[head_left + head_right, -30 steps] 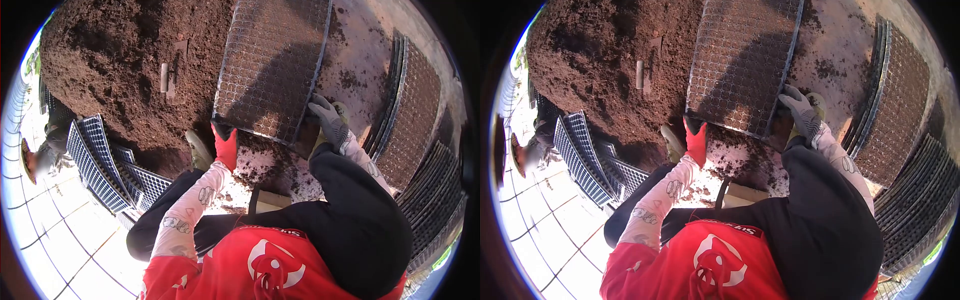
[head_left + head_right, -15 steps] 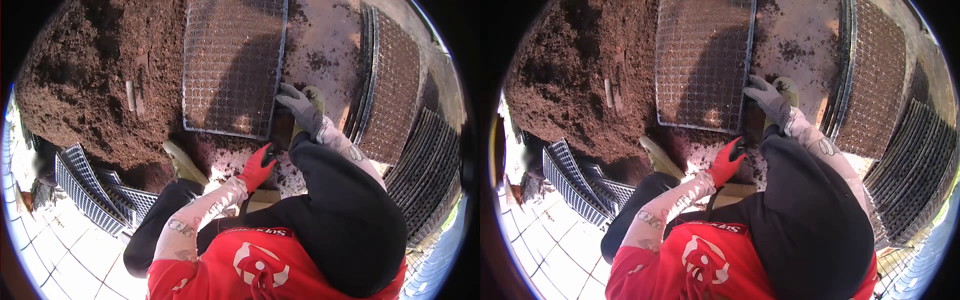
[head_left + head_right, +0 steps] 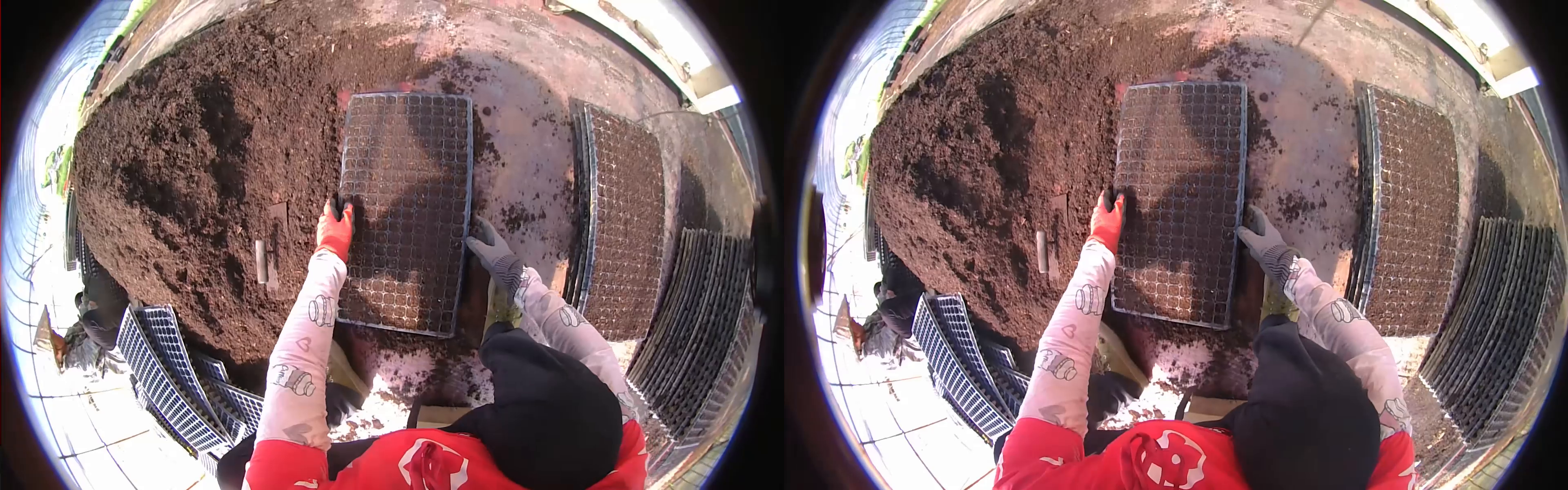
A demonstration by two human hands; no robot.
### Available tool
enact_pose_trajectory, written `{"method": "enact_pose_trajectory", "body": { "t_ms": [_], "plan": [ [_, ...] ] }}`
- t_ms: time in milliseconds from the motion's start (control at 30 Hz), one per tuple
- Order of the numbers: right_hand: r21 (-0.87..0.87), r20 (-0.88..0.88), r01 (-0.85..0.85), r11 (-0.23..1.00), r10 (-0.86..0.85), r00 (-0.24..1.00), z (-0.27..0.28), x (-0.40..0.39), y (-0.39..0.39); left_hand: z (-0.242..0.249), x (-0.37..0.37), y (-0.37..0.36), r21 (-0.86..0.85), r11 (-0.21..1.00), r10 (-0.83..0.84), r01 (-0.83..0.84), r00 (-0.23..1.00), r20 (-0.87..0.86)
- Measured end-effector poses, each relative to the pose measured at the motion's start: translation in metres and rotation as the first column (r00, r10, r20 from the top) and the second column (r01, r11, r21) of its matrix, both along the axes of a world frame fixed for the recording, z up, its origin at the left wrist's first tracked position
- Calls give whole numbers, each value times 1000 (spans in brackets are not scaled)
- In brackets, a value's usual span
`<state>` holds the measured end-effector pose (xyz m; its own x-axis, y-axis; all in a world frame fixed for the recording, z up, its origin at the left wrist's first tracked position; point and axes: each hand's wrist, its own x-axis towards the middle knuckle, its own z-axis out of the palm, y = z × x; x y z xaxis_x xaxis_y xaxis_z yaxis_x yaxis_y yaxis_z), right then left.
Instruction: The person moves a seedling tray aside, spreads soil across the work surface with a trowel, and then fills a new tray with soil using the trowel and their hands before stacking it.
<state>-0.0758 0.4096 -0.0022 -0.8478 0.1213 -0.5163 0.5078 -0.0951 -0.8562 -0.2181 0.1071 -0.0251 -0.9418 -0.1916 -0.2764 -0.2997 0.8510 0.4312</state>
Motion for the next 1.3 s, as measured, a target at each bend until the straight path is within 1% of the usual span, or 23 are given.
{"method": "enact_pose_trajectory", "body": {
  "t_ms": [67, 100, 133, 167, 200, 267, 333, 367, 467, 500, 567, 667, 800, 933, 1000, 1033, 1100, 1133, 1167, 1200, 1233, 1267, 1300],
  "plan": [
    [-7, -27, 0, 1000, -1, 1000, -1, -9, 2, -4, -8, -8, 371, 929, 20, -2, 999, -46],
    [-19, -47, -8, 1000, 7, 999, -2, -14, 4, -6, -10, -11, 374, 927, 15, 4, 999, -48],
    [-33, -63, -17, 999, 14, 998, -4, -16, 5, -8, -11, -13, 671, 741, 61, -37, 998, -13],
    [-31, -60, -11, 999, 9, 998, 7, -18, 8, -11, -10, -15, 883, 463, 93, -78, 995, 39],
    [35, -30, -65, 997, 66, 997, 28, -22, 14, -7, -9, -13, 883, 462, 91, -77, 995, 39],
    [113, -30, -137, 984, 141, 990, 29, -31, 22, 10, -14, -16, 862, 494, -92, -112, 979, 180],
    [-14, -130, -49, 999, 47, 990, 21, -35, 22, 13, -11, -16, 922, 365, -83, -132, 981, 173],
    [-26, -114, -77, 997, 73, 991, 27, -38, 23, 28, -10, -9, 895, 438, -59, -85, 991, 123],
    [-115, -129, -72, 991, 57, 990, 17, -39, 27, 30, -12, -9, 957, 277, -28, -84, 995, 96],
    [-122, -140, -103, 987, 86, 986, 22, -40, 23, 48, -10, -10, 956, 282, 3, -83, 996, 85],
    [-42, -84, -28, 999, 24, 996, 33, -40, 25, 79, -8, 0, 959, 258, -45, -117, 990, 133],
    [-50, -90, 29, 998, -34, 995, 49, -45, 20, 93, -10, 2, 972, 209, -45, -111, 991, 123],
    [-54, -80, -100, 994, 96, 992, 63, -54, 33, 93, -15, 8, 974, 209, -22, -86, 995, 92],
    [113, -111, -84, 990, 96, 989, 59, -62, 58, 101, -19, 25, 983, 166, 20, -79, 997, 76],
    [173, -208, 1, 985, 36, 977, 76, -69, 68, 99, -24, 38, 993, 101, 24, -55, 998, 53],
    [37, -156, -43, 998, 48, 987, 88, -73, 80, 98, -26, 49, 991, 130, 64, -18, 998, 9],
    [-39, -236, 41, 998, -49, 970, 88, -83, 111, 108, -28, 70, 992, 126, 72, -5, 997, -4],
    [-50, -241, 21, 999, -32, 970, 116, -82, 119, 111, -27, 92, 993, 118, 61, 1, 998, -8],
    [-50, -232, 26, 998, -37, 972, 149, -82, 122, 113, -27, 112, 988, 152, 55, 25, 998, -34],
    [108, -242, 50, 993, -22, 970, 164, -80, 139, 115, -26, 134, 984, 171, 32, 51, 998, -57],
    [80, -210, 30, 996, -12, 978, 175, -75, 165, 123, -19, 160, 999, 16, 16, -31, 999, 31],
    [282, -216, 26, 959, 37, 976, 171, -71, 202, 129, -15, 188, 984, -129, -6, -119, 993, 119],
    [404, -194, 74, 912, 6, 981, 175, -62, 231, 125, -9, 216, 975, -213, -41, -65, 998, 57]
  ]
}}
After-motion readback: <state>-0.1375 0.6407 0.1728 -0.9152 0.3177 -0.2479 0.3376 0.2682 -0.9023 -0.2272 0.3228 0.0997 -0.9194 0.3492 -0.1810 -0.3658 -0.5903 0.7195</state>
